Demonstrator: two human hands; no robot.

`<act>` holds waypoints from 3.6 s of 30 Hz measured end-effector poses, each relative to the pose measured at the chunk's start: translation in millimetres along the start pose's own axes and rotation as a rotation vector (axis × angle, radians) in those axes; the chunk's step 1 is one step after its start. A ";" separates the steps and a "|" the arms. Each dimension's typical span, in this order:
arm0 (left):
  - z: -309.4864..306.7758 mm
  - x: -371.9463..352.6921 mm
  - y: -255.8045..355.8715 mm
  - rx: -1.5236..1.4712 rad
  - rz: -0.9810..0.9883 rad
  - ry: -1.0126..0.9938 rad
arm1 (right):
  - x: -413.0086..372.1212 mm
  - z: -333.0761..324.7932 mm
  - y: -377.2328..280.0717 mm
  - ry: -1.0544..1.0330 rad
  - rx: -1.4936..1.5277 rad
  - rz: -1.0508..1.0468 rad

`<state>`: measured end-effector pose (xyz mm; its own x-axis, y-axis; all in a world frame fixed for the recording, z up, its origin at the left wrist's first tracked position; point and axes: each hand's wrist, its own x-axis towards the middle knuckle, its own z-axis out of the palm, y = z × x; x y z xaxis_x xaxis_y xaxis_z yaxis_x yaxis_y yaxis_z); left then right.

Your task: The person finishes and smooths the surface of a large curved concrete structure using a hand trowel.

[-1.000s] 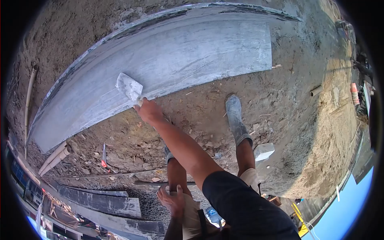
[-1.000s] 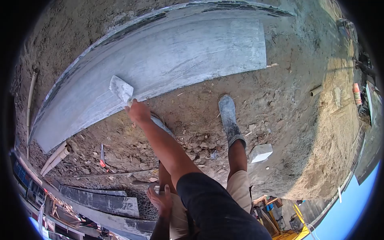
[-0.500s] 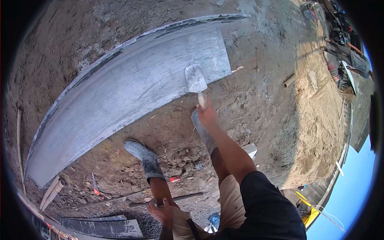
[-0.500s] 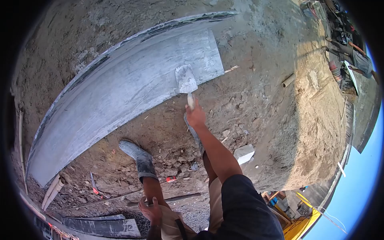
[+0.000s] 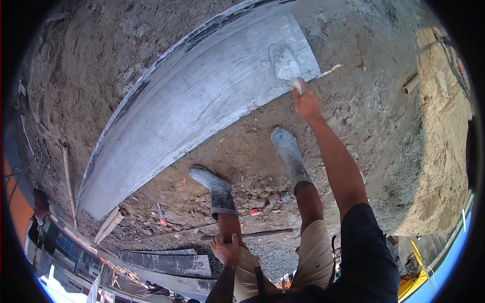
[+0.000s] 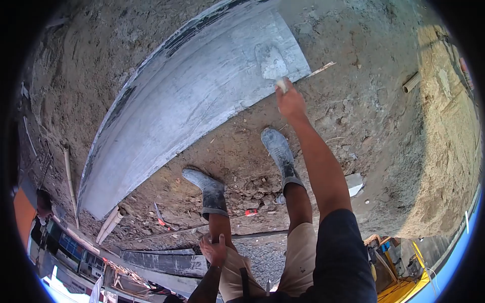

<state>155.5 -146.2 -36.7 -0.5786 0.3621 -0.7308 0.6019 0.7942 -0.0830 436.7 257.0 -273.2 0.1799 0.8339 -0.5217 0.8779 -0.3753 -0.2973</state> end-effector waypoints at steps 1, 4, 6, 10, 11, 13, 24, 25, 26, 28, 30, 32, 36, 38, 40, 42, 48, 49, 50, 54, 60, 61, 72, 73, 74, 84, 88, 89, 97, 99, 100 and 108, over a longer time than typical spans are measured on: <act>3.9 -2.1 0.8 0.006 0.024 0.000 | 18.0 0.3 1.4 0.015 0.000 0.013; 15.7 -8.0 2.4 0.057 0.028 -0.047 | 90.4 -51.3 -41.2 -0.124 0.215 0.212; 21.5 -10.8 0.6 0.055 0.005 -0.058 | 113.8 -41.9 -21.8 -0.091 0.114 0.083; 26.4 -10.3 4.0 0.064 0.029 -0.025 | 70.1 -40.8 31.5 0.043 -0.042 -0.185; 26.1 -11.6 4.2 0.048 0.032 -0.029 | 57.7 -36.4 43.3 0.022 -0.056 -0.179; 30.3 -14.4 5.6 0.042 0.046 -0.040 | 60.5 -44.8 27.0 -0.005 -0.067 -0.165; 31.9 -17.9 22.1 0.156 0.017 -0.044 | 58.6 -49.4 -35.5 -0.233 -0.249 -0.098; 34.0 -18.2 20.1 0.157 0.037 -0.030 | 75.9 -60.7 -42.6 -0.211 -0.228 -0.058; 34.2 -20.1 16.8 0.164 0.029 -0.047 | 109.2 -68.4 -49.8 -0.141 -0.132 -0.062; 36.5 -17.2 16.4 0.155 0.052 -0.025 | 129.5 -59.0 -37.1 -0.089 -0.058 -0.068; 34.8 -17.2 20.0 0.107 0.019 -0.037 | 120.2 -52.8 -15.5 -0.165 -0.005 -0.011; 30.8 -16.3 23.9 0.123 0.017 -0.039 | 58.3 -36.6 32.7 -0.081 -0.101 -0.048; 33.6 -17.5 25.7 0.104 0.005 -0.036 | 32.6 -47.6 45.3 -0.075 -0.057 -0.002; 39.0 -17.6 21.7 0.120 0.019 -0.048 | 78.0 -56.6 19.8 -0.118 -0.067 0.002; 39.2 -20.3 15.0 0.112 0.022 -0.060 | 121.9 -69.4 -19.0 -0.136 -0.020 0.011; 41.7 -19.4 10.5 0.085 0.019 -0.011 | 160.7 -76.5 -35.3 -0.270 0.024 0.016; 41.9 -21.8 15.8 0.112 0.054 0.004 | 126.9 -56.8 39.9 -0.108 -0.118 -0.174; 41.7 -23.6 19.1 0.117 0.078 0.027 | 105.5 -46.2 64.9 -0.010 -0.140 -0.165; 41.9 -25.8 18.8 0.107 0.079 0.025 | 70.2 -49.4 73.6 -0.068 -0.141 -0.077; 41.4 -22.5 13.5 0.097 0.062 0.005 | -45.7 -9.5 124.4 -0.201 -0.180 0.019; 35.0 -22.3 0.5 0.017 0.010 0.007 | -93.6 -10.3 73.5 -0.063 -0.007 0.021; 37.4 -22.2 -5.2 -0.009 -0.001 -0.017 | -74.6 -14.6 67.9 -0.013 0.063 0.025; 51.0 -21.1 -25.8 -0.018 -0.021 -0.066 | -54.5 20.7 39.3 -0.158 0.057 0.210; 51.6 -4.6 -24.3 -0.020 0.114 0.043 | -46.5 17.2 33.0 -0.070 0.009 0.157; 46.9 13.1 -20.2 -0.020 0.256 0.146 | -43.9 19.9 35.4 -0.056 0.039 0.177; -231.6 366.1 333.8 0.203 0.952 0.814 | -38.2 1.5 44.9 -0.158 -0.005 0.200; -214.9 386.1 353.5 0.339 0.646 0.661 | 21.1 -9.2 40.6 -0.181 -0.051 0.116; -210.8 388.1 351.9 0.293 0.624 0.695 | 11.0 -14.0 47.0 -0.192 -0.043 0.120; -214.8 363.6 353.0 0.282 0.587 0.635 | -18.9 -13.0 59.5 -0.230 0.020 0.227; -215.2 370.0 353.8 0.302 0.616 0.671 | 38.3 -33.4 44.4 -0.128 0.011 0.159; -212.1 373.9 347.5 0.302 0.642 0.703 | 48.5 -36.8 43.3 -0.088 -0.017 0.135; -211.6 382.5 340.0 0.326 0.629 0.713 | -41.4 49.3 62.0 -0.106 -0.137 0.147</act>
<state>22.4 365.6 -201.1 -0.2337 0.9624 -0.1382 0.9712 0.2243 -0.0806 461.9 179.2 -309.5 0.2693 0.7241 -0.6349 0.8990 -0.4255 -0.1040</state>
